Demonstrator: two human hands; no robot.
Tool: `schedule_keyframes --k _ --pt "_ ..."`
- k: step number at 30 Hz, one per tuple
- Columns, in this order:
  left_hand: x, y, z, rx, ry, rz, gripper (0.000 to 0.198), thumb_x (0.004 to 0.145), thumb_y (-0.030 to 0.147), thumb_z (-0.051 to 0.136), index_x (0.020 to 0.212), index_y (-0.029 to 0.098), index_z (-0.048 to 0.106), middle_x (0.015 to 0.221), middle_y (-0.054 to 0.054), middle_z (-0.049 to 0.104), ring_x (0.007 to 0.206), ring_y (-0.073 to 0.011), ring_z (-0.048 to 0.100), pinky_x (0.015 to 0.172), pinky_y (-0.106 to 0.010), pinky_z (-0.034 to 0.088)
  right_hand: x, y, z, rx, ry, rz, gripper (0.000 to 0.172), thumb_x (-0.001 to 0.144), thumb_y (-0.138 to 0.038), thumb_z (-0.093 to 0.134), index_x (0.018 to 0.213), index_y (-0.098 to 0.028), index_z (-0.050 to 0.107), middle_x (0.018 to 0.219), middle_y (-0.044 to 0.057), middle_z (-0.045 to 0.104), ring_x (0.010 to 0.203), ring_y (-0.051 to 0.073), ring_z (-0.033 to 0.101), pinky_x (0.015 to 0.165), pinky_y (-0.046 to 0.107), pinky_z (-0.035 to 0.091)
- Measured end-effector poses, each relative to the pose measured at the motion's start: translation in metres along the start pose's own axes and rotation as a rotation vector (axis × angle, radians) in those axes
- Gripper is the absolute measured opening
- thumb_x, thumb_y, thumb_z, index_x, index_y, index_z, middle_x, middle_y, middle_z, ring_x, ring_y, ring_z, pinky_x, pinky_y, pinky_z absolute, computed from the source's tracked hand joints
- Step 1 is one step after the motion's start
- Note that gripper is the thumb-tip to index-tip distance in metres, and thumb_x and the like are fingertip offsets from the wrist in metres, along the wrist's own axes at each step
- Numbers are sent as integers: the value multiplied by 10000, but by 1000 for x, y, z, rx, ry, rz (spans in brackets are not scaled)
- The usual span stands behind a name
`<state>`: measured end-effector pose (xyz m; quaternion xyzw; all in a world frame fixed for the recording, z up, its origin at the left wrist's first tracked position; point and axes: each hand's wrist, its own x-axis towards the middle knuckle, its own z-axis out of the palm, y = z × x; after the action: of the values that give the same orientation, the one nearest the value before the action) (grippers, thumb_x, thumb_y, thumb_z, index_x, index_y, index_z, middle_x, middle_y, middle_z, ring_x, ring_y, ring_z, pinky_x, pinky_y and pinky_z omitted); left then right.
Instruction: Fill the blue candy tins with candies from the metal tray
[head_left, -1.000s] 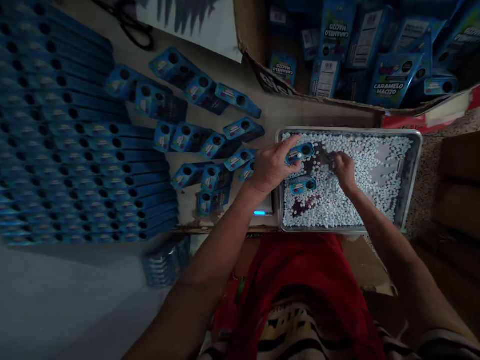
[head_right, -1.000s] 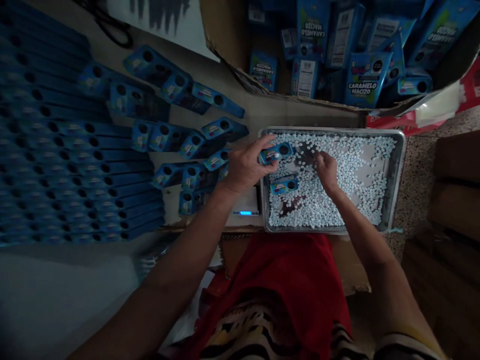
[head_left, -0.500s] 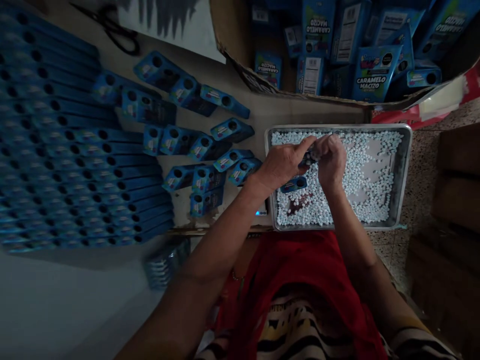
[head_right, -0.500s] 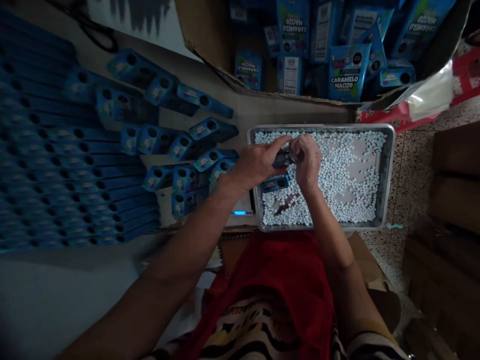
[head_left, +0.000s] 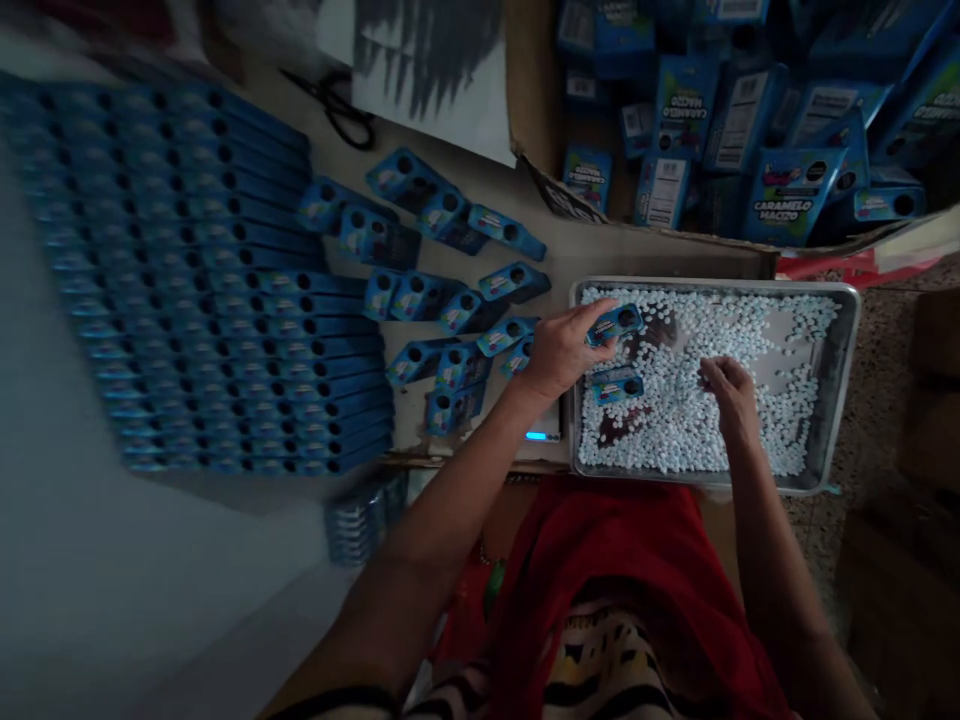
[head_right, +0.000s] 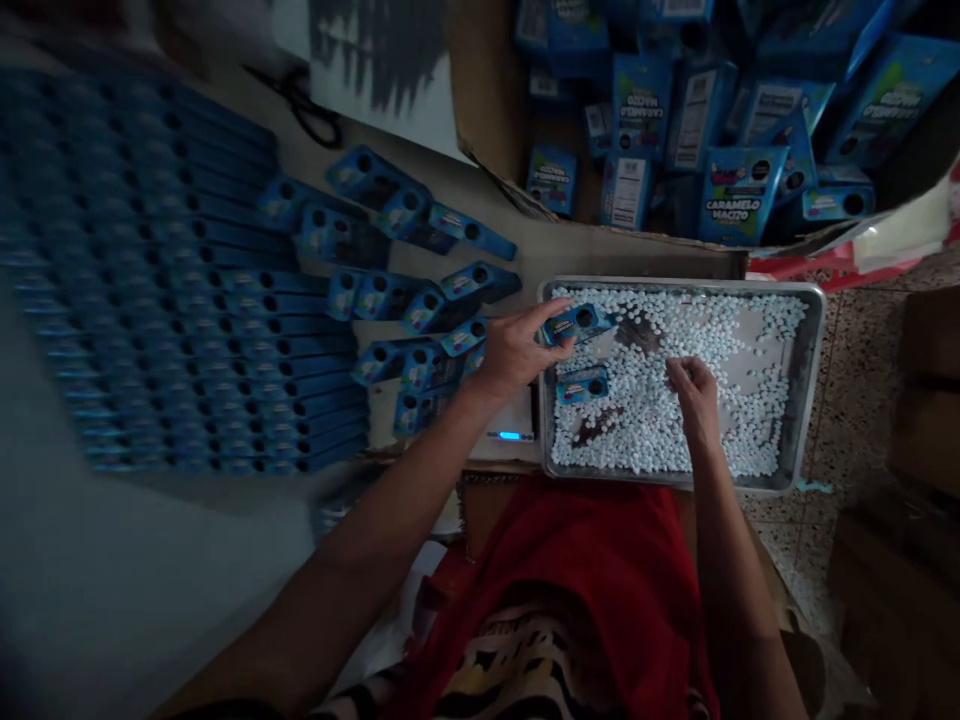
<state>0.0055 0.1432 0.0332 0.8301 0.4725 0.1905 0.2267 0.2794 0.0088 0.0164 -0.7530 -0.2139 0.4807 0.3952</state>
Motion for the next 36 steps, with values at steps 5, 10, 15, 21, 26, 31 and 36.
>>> schedule_keyframes --k 5,10,15,21,26,31,36 --pt "18 -29 -30 83 168 -137 466 900 221 745 1365 240 731 1276 -77 831 1162 -288 805 1062 -406 651 2 4 -9 -592 69 -237 280 953 -479 663 853 -223 719 850 72 728 818 247 623 829 398 498" --pt "56 -62 -36 24 187 -265 401 915 226 757 1311 280 724 1301 -78 791 1319 -341 718 1151 -486 585 6 -2 -12 -900 -112 -537 249 1041 -318 585 1117 -216 800 1300 166 788 1286 362 643 1171 557 466" --pt "81 -89 -4 -70 173 -292 200 1005 282 729 1203 296 701 1184 -15 783 1340 -229 633 1130 -405 547 -12 1 1 -815 -335 -658 455 973 -315 715 1420 -229 693 1394 155 717 1238 344 684 1079 541 590" --pt "90 -103 22 -27 187 -358 221 990 259 773 1195 236 693 1227 -48 763 1281 -237 656 1144 -413 533 -21 6 67 -805 -503 -740 420 978 -305 771 1388 -234 714 1330 152 768 1188 343 749 1013 501 635" --pt "57 -92 -17 -84 202 -241 204 1007 313 764 1189 243 706 1388 -103 717 1376 -310 667 1181 -446 553 -12 -35 96 -734 -325 -770 406 912 -432 869 1255 -239 767 1137 104 830 991 291 788 878 407 643" --pt "-32 -73 -60 -48 302 -214 141 1044 233 670 1158 233 753 1237 -85 800 1224 -260 759 1119 -402 599 10 -96 125 -748 -361 -958 370 887 -182 789 1250 -251 782 1217 97 807 1123 297 754 997 433 609" --pt "-101 -47 -54 -55 420 -233 193 1088 244 608 1192 227 770 1155 -78 833 1106 -230 800 1048 -376 633 43 -128 162 -802 -376 -1032 436 801 -78 723 1199 -236 803 1156 94 801 1078 304 740 963 443 614"
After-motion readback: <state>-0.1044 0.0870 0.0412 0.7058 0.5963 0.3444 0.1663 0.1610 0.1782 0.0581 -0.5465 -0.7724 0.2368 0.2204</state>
